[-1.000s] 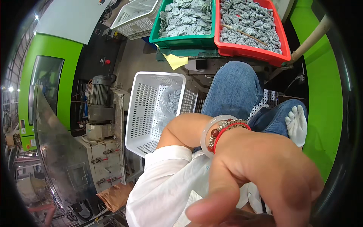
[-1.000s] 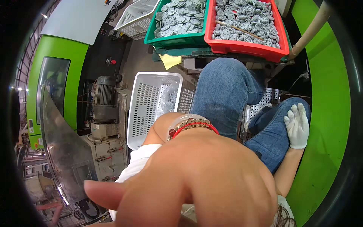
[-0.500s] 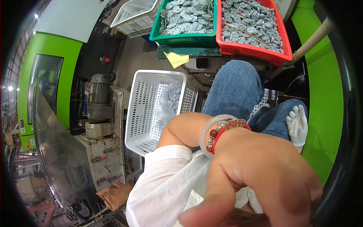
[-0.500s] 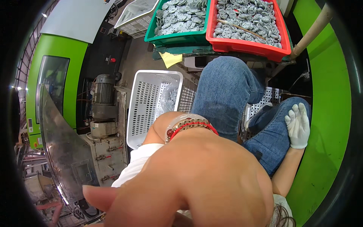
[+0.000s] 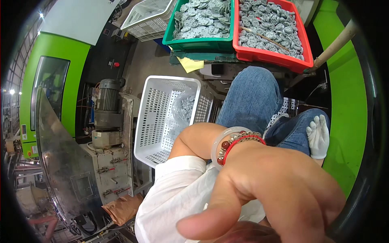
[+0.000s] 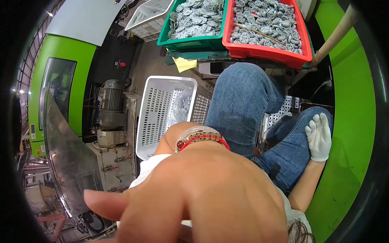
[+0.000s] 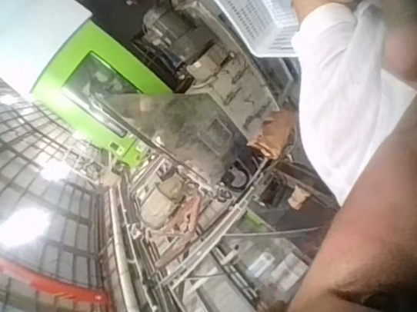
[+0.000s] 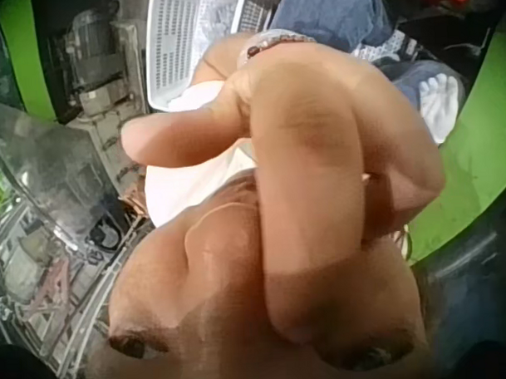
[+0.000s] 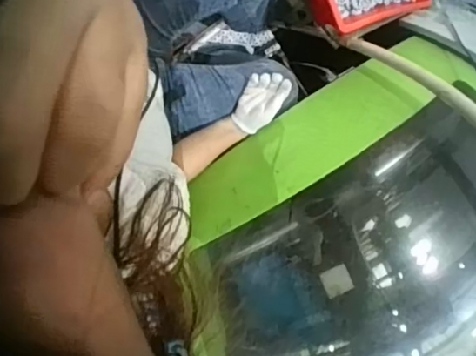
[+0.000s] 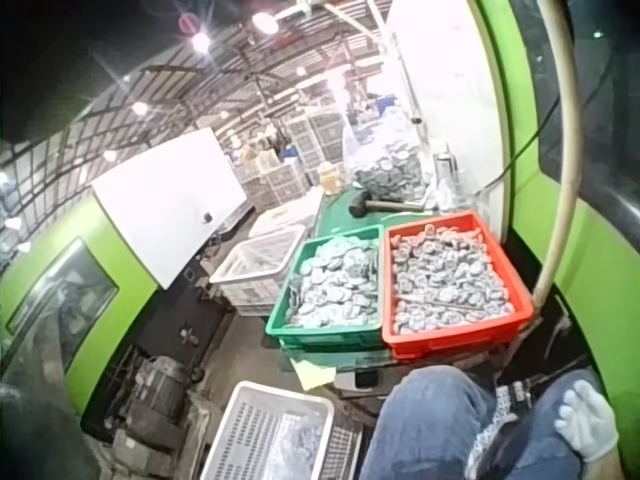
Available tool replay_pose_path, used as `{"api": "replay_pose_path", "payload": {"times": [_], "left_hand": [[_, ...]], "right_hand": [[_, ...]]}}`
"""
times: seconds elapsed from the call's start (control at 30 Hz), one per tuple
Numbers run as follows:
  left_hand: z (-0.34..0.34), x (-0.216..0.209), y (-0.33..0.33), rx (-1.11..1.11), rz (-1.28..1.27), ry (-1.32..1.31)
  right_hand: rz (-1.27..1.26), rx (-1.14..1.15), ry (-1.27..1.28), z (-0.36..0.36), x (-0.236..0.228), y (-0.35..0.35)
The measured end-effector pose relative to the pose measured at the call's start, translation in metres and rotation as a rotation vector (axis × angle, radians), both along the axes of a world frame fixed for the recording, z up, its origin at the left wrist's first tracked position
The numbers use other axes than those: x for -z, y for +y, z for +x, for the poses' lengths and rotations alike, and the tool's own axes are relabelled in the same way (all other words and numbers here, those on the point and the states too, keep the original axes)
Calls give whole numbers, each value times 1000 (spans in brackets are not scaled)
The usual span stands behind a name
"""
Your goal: Operating an injection molding machine by removing, cleaning, and inspecting plastic parts.
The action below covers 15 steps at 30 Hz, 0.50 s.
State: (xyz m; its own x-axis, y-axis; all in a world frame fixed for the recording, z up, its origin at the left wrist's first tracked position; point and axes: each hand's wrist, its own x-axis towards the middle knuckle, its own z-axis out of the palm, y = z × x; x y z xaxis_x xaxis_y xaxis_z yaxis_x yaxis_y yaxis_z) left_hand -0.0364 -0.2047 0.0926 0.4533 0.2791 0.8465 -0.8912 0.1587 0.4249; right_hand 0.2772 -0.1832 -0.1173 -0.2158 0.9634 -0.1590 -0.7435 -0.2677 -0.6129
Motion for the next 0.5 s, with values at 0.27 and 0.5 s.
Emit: {"api": "replay_pose_path", "payload": {"times": [0.27,0.5], "left_hand": [[25,-25,-9,-271,-138,-157],[51,-39,-8,-191,-101,-242]], "right_hand": [[0,-14,9,1,0,1],[-4,-2,-5,-3,-4,-1]]}}
